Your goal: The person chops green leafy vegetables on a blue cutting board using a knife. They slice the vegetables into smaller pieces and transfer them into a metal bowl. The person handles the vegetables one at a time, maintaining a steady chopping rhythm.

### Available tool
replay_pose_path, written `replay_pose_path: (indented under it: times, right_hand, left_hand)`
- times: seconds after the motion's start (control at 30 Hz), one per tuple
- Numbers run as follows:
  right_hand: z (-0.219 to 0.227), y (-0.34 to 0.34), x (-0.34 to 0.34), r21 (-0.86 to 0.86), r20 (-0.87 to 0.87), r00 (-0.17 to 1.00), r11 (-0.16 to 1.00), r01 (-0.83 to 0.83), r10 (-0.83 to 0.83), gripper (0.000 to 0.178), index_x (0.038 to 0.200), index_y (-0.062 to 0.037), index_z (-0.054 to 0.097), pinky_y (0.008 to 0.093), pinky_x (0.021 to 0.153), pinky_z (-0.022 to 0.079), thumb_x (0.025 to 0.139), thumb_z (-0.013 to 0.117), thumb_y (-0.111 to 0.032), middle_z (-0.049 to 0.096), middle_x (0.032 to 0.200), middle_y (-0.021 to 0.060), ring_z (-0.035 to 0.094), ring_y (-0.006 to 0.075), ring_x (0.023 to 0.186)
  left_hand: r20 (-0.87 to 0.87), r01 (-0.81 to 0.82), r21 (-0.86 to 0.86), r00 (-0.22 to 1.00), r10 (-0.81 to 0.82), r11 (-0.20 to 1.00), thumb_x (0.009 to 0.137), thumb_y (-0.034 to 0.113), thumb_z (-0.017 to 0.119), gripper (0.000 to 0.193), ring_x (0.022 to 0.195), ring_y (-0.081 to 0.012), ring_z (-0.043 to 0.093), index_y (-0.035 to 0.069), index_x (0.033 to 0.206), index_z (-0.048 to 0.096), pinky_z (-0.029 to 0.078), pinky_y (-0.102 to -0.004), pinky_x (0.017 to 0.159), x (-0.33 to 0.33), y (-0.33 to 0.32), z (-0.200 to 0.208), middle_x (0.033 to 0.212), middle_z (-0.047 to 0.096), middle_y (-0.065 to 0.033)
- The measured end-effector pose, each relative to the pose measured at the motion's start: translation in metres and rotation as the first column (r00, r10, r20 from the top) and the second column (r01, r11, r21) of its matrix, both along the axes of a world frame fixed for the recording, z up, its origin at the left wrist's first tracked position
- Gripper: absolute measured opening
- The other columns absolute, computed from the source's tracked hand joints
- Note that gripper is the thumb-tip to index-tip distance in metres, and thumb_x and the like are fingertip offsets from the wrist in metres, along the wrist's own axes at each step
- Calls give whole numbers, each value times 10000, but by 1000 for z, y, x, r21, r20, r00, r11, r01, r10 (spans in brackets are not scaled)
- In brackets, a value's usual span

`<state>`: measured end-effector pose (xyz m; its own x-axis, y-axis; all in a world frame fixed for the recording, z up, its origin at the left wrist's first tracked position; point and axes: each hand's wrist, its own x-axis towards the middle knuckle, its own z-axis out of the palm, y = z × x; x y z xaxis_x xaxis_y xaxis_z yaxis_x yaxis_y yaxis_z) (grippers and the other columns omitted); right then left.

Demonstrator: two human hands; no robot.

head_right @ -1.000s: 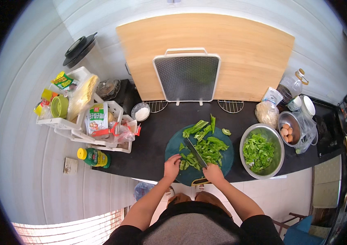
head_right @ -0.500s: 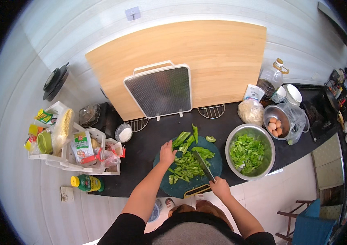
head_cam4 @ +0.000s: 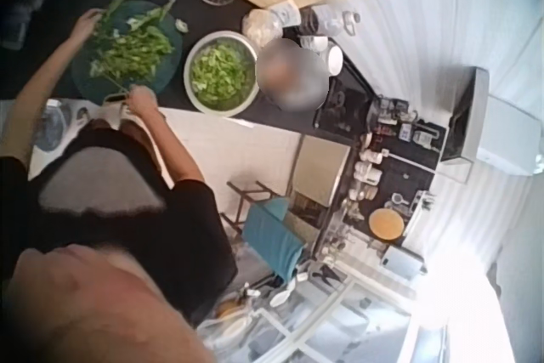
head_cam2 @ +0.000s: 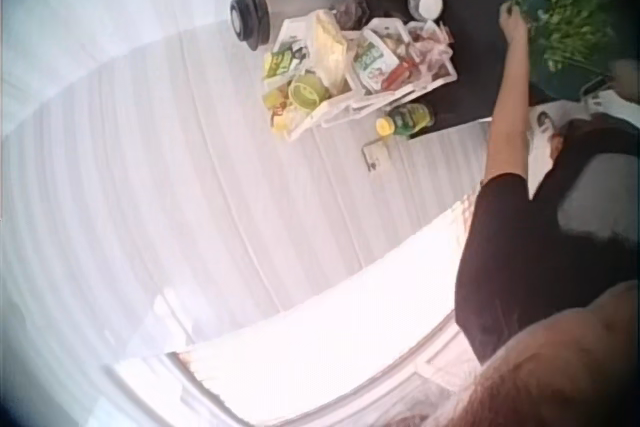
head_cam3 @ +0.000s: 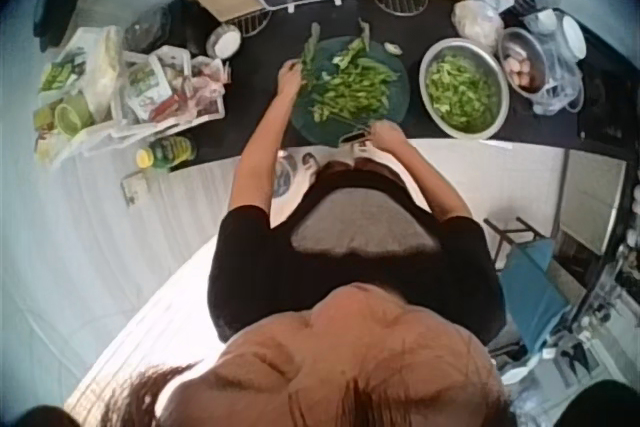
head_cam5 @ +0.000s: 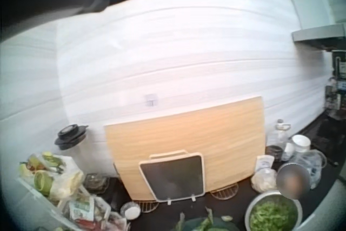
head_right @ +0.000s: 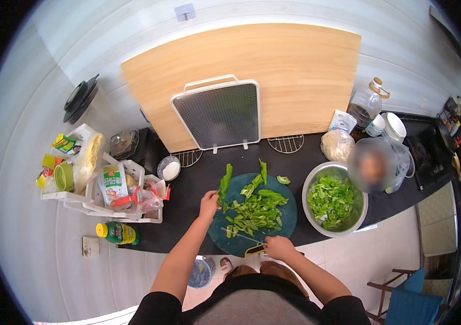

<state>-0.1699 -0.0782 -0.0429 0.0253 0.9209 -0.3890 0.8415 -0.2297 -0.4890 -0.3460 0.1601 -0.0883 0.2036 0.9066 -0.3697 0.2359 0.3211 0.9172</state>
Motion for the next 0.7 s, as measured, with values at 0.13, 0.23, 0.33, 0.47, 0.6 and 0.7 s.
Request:
replay_pose_path:
  times: [0.13,0.23,0.33,0.47,0.6,0.7]
  right_hand:
    - [-16,28,-26,-121,34,993,987,-107,111,280,820,-32,627,448,716,487,797,483,-271,631,796,207,611,368,774]
    - [-26,40,-21,-90,45,993,990,-105,109,286,816,-23,626,444,726,488,787,493,-275,634,805,201,611,365,780]
    - [-25,40,0,-25,60,998,999,22,-21,274,799,-23,629,438,724,488,764,536,-278,634,805,193,612,354,785]
    - [-17,42,18,-170,1,977,962,212,-215,271,814,-14,624,435,718,485,762,574,-276,630,801,199,608,360,789]
    - [-11,32,14,-23,13,976,975,219,-219,243,805,-21,634,440,724,488,761,595,-257,628,797,208,605,372,788]
    - [-5,27,11,10,-6,975,975,221,-221,245,796,-17,608,449,704,483,773,589,-260,623,766,205,602,374,762]
  left_hand:
    - [44,-29,104,999,24,994,837,127,520,225,700,-92,540,42,1029,602,484,-241,559,-39,-26,29,815,555,-21]
    - [43,-23,243,999,13,970,828,94,533,213,700,-89,535,61,1020,621,478,-231,556,-73,-44,13,840,561,-18]
    - [-63,10,378,998,15,926,798,46,564,192,683,-115,538,57,970,649,469,-246,608,-94,-72,14,907,568,-68]
    - [-187,110,535,982,-10,838,765,29,580,197,741,-197,569,54,944,657,468,-282,678,-102,-107,10,933,570,-120]
    - [-359,278,572,931,-69,772,723,29,590,230,937,-308,526,45,945,648,446,-357,814,-82,-138,-2,987,548,-140]
    - [-448,348,538,890,-90,768,708,31,591,261,966,-315,501,49,964,640,430,-375,842,-72,-152,-4,1009,530,-133]
